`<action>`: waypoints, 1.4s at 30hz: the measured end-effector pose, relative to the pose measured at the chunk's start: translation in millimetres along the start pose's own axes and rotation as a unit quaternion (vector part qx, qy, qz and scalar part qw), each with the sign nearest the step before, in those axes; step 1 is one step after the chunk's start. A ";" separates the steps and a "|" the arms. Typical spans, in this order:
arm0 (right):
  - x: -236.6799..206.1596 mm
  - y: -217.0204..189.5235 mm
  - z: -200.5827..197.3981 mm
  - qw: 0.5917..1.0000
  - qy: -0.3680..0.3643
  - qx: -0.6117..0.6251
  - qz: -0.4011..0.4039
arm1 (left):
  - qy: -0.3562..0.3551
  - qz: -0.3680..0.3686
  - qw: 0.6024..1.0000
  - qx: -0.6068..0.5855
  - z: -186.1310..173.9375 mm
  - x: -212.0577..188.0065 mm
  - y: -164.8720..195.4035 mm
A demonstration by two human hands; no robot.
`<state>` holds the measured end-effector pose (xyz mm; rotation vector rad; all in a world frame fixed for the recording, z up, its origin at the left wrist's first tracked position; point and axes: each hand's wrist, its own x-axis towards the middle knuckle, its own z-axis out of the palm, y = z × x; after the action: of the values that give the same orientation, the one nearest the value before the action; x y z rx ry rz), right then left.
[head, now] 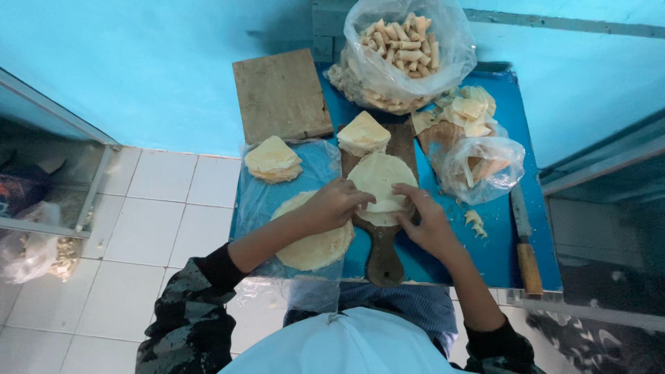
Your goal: The person cuts round flat dough sheets into halves and quarters with a knife on a small paddle board, then folds the cut pieces by hand and stacks the folded pieces on the table. A bag of puffed snack pieces sits on the table beside the work area.
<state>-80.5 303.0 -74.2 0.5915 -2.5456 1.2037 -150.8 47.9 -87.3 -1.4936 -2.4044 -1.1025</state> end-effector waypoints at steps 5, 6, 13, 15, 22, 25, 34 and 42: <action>0.1 1.3 4.7 0.997 0.025 -0.054 -0.052 | 0.007 0.005 1.000 -0.009 -1.0 -1.6 -1.6; -0.6 2.4 4.5 0.997 0.035 -0.054 -0.053 | 0.014 0.008 1.000 -0.009 -1.4 -1.6 -2.0; -14.5 5.1 -4.2 0.993 -0.012 -0.074 -0.092 | 0.021 -0.001 0.999 -0.041 -2.4 -4.3 -0.6; -16.3 4.0 -5.2 0.993 -0.009 -0.056 -0.100 | 0.007 0.001 1.000 -0.027 -2.1 -2.4 -2.1; -5.9 0.2 -17.2 1.000 0.025 -0.018 -0.007 | 0.028 0.003 0.999 0.016 -7.4 11.4 -16.3; 7.8 -5.0 -23.9 0.998 0.063 0.013 0.022 | 0.039 -0.023 0.999 0.014 -11.3 21.7 -17.0; 23.9 -46.2 -68.4 0.989 0.137 0.051 -0.002 | 0.155 -0.053 0.985 -0.061 -54.3 34.4 16.8; 54.5 -28.6 -56.4 0.980 0.148 0.132 0.030 | 0.198 -0.072 0.975 -0.067 -71.2 60.7 -0.6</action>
<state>-111.7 317.2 1.9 0.3570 -2.1884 1.5389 -201.9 48.1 -8.9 -1.0173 -2.2180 -1.4592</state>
